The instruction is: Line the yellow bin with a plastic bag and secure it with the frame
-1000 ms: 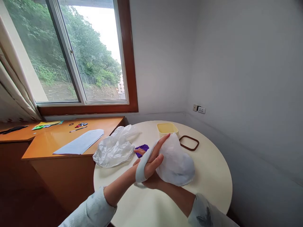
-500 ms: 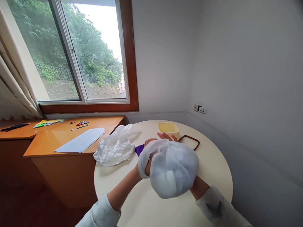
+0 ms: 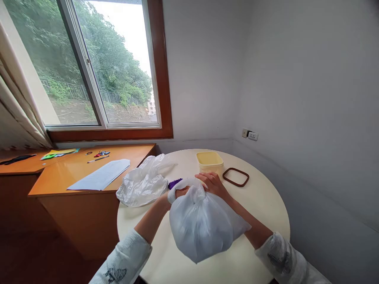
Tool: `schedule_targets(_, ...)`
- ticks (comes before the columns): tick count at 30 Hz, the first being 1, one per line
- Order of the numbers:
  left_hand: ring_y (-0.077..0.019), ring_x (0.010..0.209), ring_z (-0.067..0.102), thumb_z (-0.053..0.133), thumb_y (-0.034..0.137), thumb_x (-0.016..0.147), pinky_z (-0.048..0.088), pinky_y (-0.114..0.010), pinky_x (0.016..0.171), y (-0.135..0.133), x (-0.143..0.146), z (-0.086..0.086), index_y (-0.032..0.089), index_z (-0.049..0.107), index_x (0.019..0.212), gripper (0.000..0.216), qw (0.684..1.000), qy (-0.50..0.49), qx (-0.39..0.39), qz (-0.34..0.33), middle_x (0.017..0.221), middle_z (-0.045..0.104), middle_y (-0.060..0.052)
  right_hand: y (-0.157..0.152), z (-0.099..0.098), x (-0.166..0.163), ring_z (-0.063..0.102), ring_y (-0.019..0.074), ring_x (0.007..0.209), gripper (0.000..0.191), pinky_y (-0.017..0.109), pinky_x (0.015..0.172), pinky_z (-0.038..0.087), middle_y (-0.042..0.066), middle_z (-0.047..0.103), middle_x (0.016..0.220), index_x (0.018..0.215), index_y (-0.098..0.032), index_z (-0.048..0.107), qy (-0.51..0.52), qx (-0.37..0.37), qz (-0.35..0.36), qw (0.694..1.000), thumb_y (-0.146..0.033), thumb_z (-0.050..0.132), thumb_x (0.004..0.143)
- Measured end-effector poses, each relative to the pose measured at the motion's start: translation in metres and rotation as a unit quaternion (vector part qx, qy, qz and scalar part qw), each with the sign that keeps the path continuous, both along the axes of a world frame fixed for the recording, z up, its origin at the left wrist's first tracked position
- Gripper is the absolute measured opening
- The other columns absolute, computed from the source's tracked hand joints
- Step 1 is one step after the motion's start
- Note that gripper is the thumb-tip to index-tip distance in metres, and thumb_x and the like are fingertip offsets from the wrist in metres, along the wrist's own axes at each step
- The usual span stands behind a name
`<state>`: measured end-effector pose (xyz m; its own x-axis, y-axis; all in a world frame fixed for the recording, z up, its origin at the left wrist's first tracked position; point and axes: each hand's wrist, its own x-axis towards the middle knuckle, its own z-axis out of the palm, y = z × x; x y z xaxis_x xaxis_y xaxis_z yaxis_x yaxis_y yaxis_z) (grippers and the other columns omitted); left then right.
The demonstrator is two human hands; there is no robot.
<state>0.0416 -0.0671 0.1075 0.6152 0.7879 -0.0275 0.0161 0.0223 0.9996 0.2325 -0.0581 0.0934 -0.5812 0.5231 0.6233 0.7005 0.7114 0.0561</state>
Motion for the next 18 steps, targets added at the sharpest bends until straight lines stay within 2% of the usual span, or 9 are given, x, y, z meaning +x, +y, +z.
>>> schedule_targets(4, -0.015, 0.075, 0.058, 0.066, 0.048, 0.074, 0.048, -0.024, 0.069, 0.001, -0.012, 0.003, 0.015, 0.066, 0.076, 0.033, 0.999, -0.026, -0.037, -0.025, 0.073, 0.064, 0.0, 0.001, 0.004, 0.009, 0.046, 0.0194, 0.116, 0.03, 0.038, 0.096, 0.035, 0.007, 0.057, 0.121, 0.103, -0.024, 0.06, -0.056, 0.065, 0.04, 0.996, -0.014, 0.033, 0.093)
schedule_targets(7, -0.0137, 0.063, 0.056, 0.065, 0.063, 0.065, 0.046, -0.023, 0.058, 0.002, -0.012, 0.006, 0.013, 0.065, 0.072, 0.051, 0.996, -0.036, -0.073, -0.028, 0.063, 0.06, 0.0, -0.005, 0.013, 0.015, 0.047, 0.0222, 0.111, 0.024, 0.038, 0.089, 0.037, 0.009, 0.058, 0.117, 0.099, -0.02, 0.059, -0.069, 0.071, 0.064, 0.993, -0.012, 0.038, 0.089)
schedule_targets(10, -0.0113, 0.052, 0.052, 0.062, 0.071, 0.059, 0.043, -0.023, 0.05, 0.004, -0.008, 0.006, 0.011, 0.062, 0.066, 0.06, 0.993, -0.062, -0.102, -0.013, 0.055, 0.056, -0.001, -0.014, 0.027, 0.019, 0.052, 0.0216, 0.094, 0.022, 0.036, 0.081, 0.038, 0.008, 0.062, 0.1, 0.1, -0.019, 0.059, -0.057, 0.003, 0.076, 0.995, -0.014, 0.05, 0.081)
schedule_targets(13, -0.0095, 0.048, 0.049, 0.059, 0.07, 0.064, 0.042, -0.022, 0.05, 0.003, -0.003, -0.001, 0.013, 0.059, 0.061, 0.057, 0.987, -0.104, -0.12, 0.013, 0.05, 0.052, 0.001, -0.022, 0.039, 0.021, 0.053, 0.0182, 0.081, 0.024, 0.031, 0.074, 0.038, 0.004, 0.062, 0.085, 0.097, -0.02, 0.06, -0.058, -0.079, 0.048, 0.994, -0.013, 0.053, 0.075)
schedule_targets(18, -0.009, 0.049, 0.05, 0.061, 0.065, 0.068, 0.043, -0.021, 0.052, -0.009, 0.008, -0.006, 0.015, 0.058, 0.061, 0.05, 0.975, -0.173, -0.136, 0.042, 0.05, 0.053, 0.003, -0.027, 0.041, 0.02, 0.053, 0.0172, 0.077, 0.019, 0.029, 0.071, 0.037, 0.005, 0.061, 0.083, 0.087, -0.017, 0.061, -0.066, -0.118, -0.03, 0.99, -0.01, 0.05, 0.072)
